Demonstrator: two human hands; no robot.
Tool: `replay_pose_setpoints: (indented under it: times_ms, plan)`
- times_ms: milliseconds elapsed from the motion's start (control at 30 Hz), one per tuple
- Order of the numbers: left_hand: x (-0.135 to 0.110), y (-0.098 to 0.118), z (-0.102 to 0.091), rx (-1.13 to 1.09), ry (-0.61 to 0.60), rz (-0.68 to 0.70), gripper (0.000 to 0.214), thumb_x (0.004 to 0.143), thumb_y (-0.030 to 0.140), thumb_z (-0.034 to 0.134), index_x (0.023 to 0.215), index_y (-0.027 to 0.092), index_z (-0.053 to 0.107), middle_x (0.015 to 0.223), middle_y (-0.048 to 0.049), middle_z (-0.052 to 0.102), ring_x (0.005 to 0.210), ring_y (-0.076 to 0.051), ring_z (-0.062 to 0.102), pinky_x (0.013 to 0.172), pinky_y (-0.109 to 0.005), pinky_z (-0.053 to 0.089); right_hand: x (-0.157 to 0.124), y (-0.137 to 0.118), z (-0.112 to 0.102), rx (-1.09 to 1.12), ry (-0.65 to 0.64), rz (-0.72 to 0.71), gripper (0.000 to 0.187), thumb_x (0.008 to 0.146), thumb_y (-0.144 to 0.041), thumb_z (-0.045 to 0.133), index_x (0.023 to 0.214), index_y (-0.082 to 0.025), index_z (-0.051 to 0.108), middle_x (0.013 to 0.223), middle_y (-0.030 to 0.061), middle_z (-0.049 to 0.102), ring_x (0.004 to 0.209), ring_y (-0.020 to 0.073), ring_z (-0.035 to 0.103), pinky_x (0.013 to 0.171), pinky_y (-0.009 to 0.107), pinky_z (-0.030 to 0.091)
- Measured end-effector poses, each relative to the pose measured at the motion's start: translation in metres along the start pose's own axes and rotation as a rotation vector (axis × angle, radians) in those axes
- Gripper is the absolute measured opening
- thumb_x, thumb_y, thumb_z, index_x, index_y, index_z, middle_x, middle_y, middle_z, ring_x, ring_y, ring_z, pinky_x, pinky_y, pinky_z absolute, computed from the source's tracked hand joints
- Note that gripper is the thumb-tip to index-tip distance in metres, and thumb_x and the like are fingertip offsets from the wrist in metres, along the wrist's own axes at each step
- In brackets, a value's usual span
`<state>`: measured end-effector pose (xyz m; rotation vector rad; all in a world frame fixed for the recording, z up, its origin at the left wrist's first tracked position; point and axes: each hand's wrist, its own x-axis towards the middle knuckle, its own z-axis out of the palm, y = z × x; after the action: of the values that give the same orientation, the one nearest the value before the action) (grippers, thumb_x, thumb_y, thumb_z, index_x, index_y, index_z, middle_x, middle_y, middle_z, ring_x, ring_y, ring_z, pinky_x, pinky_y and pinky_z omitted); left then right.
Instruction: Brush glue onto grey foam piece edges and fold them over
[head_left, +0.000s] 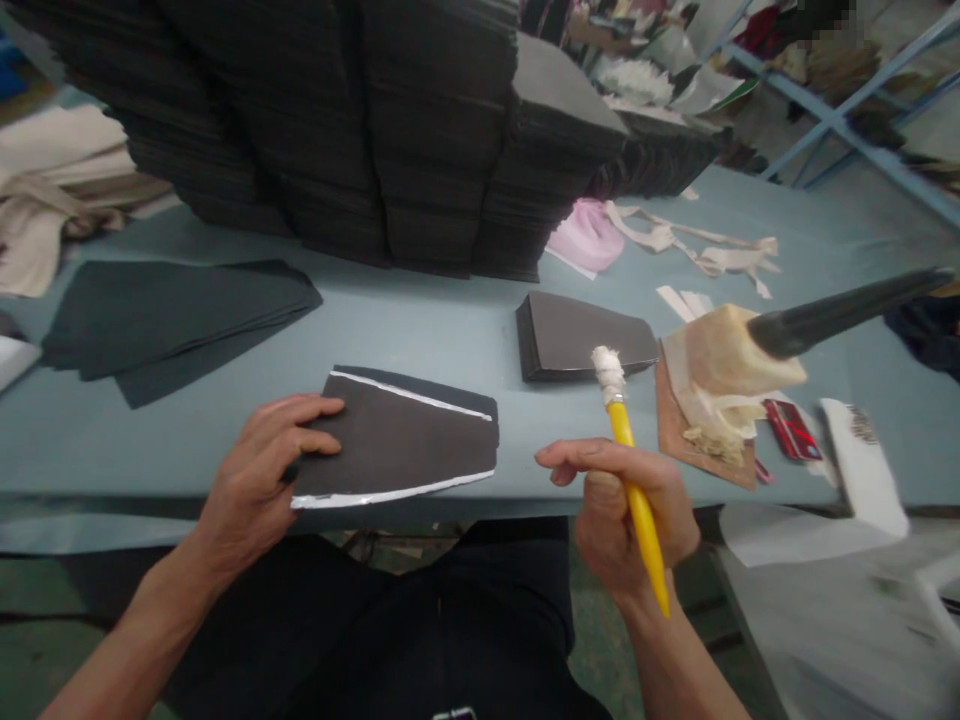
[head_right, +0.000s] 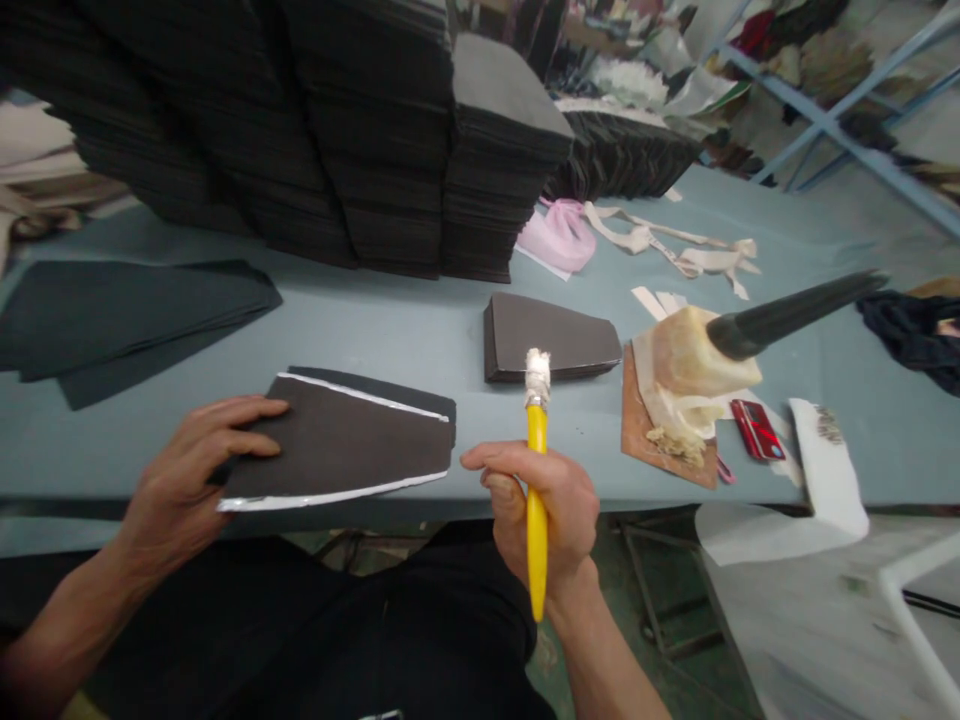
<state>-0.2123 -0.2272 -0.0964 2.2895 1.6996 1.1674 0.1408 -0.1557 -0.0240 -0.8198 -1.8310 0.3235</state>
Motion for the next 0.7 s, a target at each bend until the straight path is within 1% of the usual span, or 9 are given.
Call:
replay_pose_setpoints:
  times_ms: [133, 267, 400, 533, 633, 700]
  plan:
    - [0.001, 0.004, -0.002, 0.038, -0.034, 0.019, 0.017, 0.101, 0.012, 0.062, 0.11, 0.026, 0.067, 0.139, -0.0096, 0.077, 0.135, -0.025, 0.069, 0.115, -0.046, 0.057, -0.002, 0.001, 0.004, -0.044, -0.066, -0.015, 0.01, 0.112, -0.029, 0.064, 0.105, -0.025, 0.071, 0.086, 0.0008, 0.087, 0.072, 0.0169, 0.084, 0.066, 0.029, 0.069]
    - [0.003, 0.007, -0.004, 0.06, -0.033, 0.022, 0.016, 0.102, 0.012, 0.062, 0.109, 0.025, 0.066, 0.137, -0.0099, 0.077, 0.133, -0.025, 0.07, 0.114, -0.046, 0.057, -0.008, 0.007, 0.01, -0.049, -0.1, -0.02, 0.008, 0.11, -0.024, 0.064, 0.106, -0.025, 0.071, 0.087, 0.0003, 0.087, 0.069, 0.015, 0.083, 0.067, 0.027, 0.068]
    - [0.002, 0.007, -0.005, 0.081, -0.055, 0.016, 0.016, 0.102, 0.012, 0.062, 0.11, 0.026, 0.066, 0.138, -0.0105, 0.077, 0.135, -0.026, 0.069, 0.114, -0.048, 0.058, -0.02, 0.025, 0.017, -0.118, -0.098, 0.011, 0.01, 0.108, -0.023, 0.065, 0.101, -0.025, 0.072, 0.084, -0.0005, 0.086, 0.06, 0.0132, 0.078, 0.067, 0.025, 0.067]
    - [0.001, 0.005, -0.003, 0.077, -0.063, -0.002, 0.016, 0.101, 0.014, 0.063, 0.111, 0.026, 0.066, 0.137, -0.0107, 0.077, 0.134, -0.028, 0.07, 0.113, -0.05, 0.058, -0.035, 0.048, 0.02, -0.172, -0.104, 0.06, 0.014, 0.109, -0.027, 0.065, 0.099, -0.023, 0.074, 0.082, -0.0001, 0.085, 0.057, 0.0124, 0.076, 0.063, 0.023, 0.063]
    - [-0.001, 0.003, -0.001, 0.063, -0.057, -0.023, 0.012, 0.102, 0.019, 0.064, 0.11, 0.027, 0.066, 0.136, -0.0103, 0.077, 0.133, -0.028, 0.07, 0.113, -0.05, 0.058, -0.046, 0.06, 0.02, -0.198, -0.118, 0.082, 0.016, 0.11, -0.032, 0.066, 0.099, -0.022, 0.074, 0.082, 0.0019, 0.084, 0.062, 0.0138, 0.079, 0.063, 0.023, 0.063]
    - [-0.001, 0.001, -0.002, 0.055, -0.06, -0.04, 0.011, 0.101, 0.02, 0.064, 0.11, 0.027, 0.066, 0.135, -0.0093, 0.078, 0.132, -0.028, 0.071, 0.112, -0.049, 0.058, -0.049, 0.065, 0.021, -0.214, -0.114, 0.085, 0.015, 0.109, -0.032, 0.067, 0.1, -0.022, 0.073, 0.083, 0.0027, 0.085, 0.066, 0.0148, 0.081, 0.064, 0.023, 0.064]
